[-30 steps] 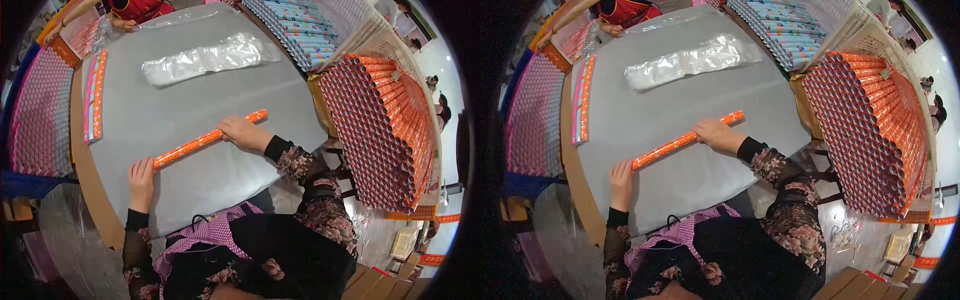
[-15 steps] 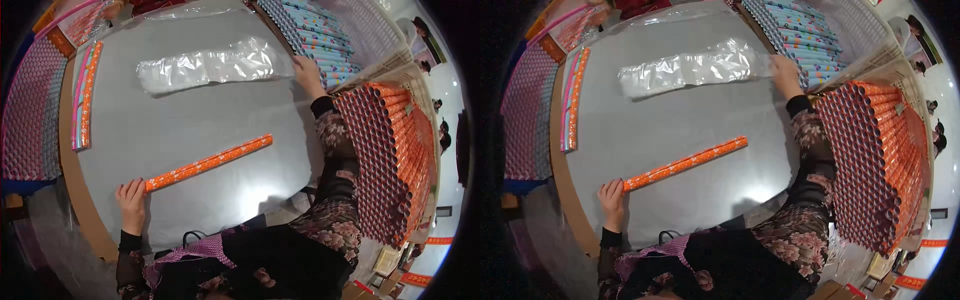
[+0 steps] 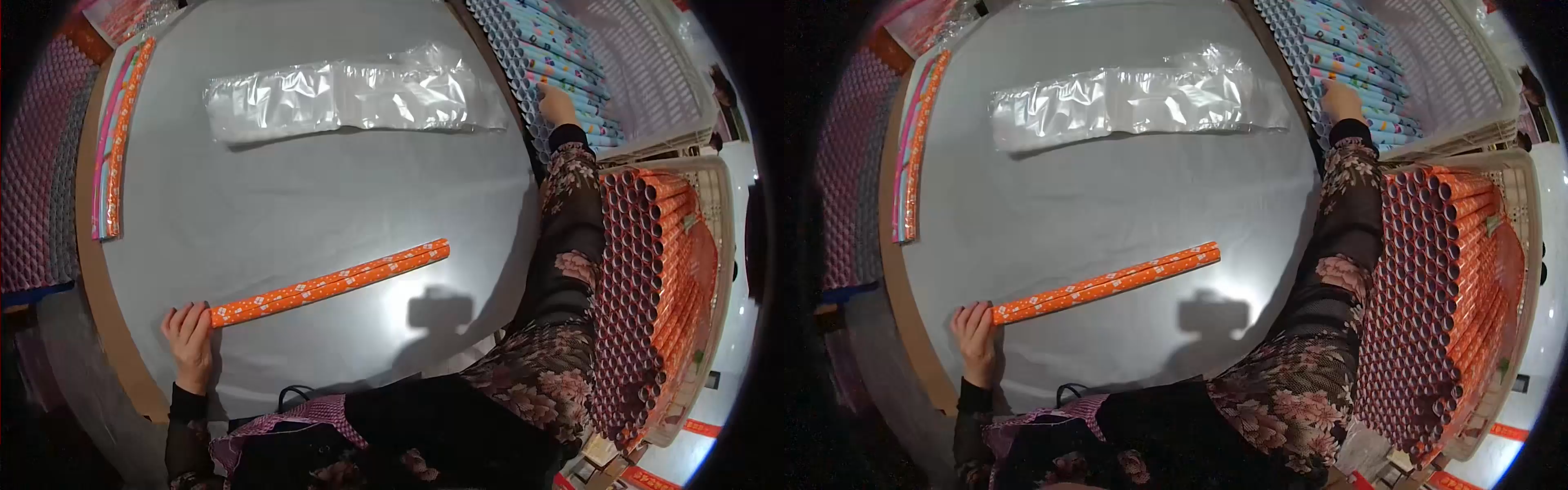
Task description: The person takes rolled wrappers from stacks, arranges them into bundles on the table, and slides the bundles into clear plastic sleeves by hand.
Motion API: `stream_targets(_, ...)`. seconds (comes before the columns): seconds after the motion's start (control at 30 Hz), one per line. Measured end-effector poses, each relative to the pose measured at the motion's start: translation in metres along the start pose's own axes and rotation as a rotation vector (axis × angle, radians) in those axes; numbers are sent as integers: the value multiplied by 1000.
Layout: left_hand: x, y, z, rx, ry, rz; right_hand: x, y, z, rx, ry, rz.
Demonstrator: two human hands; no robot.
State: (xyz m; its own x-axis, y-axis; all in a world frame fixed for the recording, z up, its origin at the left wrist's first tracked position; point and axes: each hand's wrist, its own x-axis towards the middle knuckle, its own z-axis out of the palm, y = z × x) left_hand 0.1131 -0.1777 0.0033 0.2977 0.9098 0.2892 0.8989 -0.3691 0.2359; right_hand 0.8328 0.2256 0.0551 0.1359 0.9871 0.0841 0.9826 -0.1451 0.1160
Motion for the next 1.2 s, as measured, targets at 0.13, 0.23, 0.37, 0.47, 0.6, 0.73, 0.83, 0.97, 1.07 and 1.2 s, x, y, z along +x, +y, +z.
stream_targets(0.13, 2, 1, -1, 3, 12, -3, 18, 17, 7, -54, -36, -94)
stream_targets(0.23, 1, -1, 2, 8, 21, -4, 13, 15, 1, 3, 14, -107)
stream_targets(0.37, 0, -1, 1, -13, -6, -8, 17, 6, -11, 170, -157, 51)
stream_targets(0.47, -2, -5, 3, 12, 26, 28, 19, 0, -22, 97, -228, 5)
stream_targets(0.6, -3, -6, 4, -8, 21, 24, 26, 1, -31, 107, -310, 57)
stream_targets(0.73, 0, -2, 0, -27, 9, 14, 29, 14, -33, 34, -329, -125)
stream_targets(0.83, -1, -2, 1, -19, 15, 15, 39, 23, -23, 87, -334, -74)
stream_targets(0.97, 1, -1, 0, -12, 13, 16, 24, 15, -36, 3, -249, -209)
stream_targets(1.07, 3, 1, 0, -7, 28, 9, 16, 6, -42, 147, -237, -201)
stream_targets(1.2, 1, -1, 1, -12, 26, 1, 9, -6, -38, 115, -145, -277)
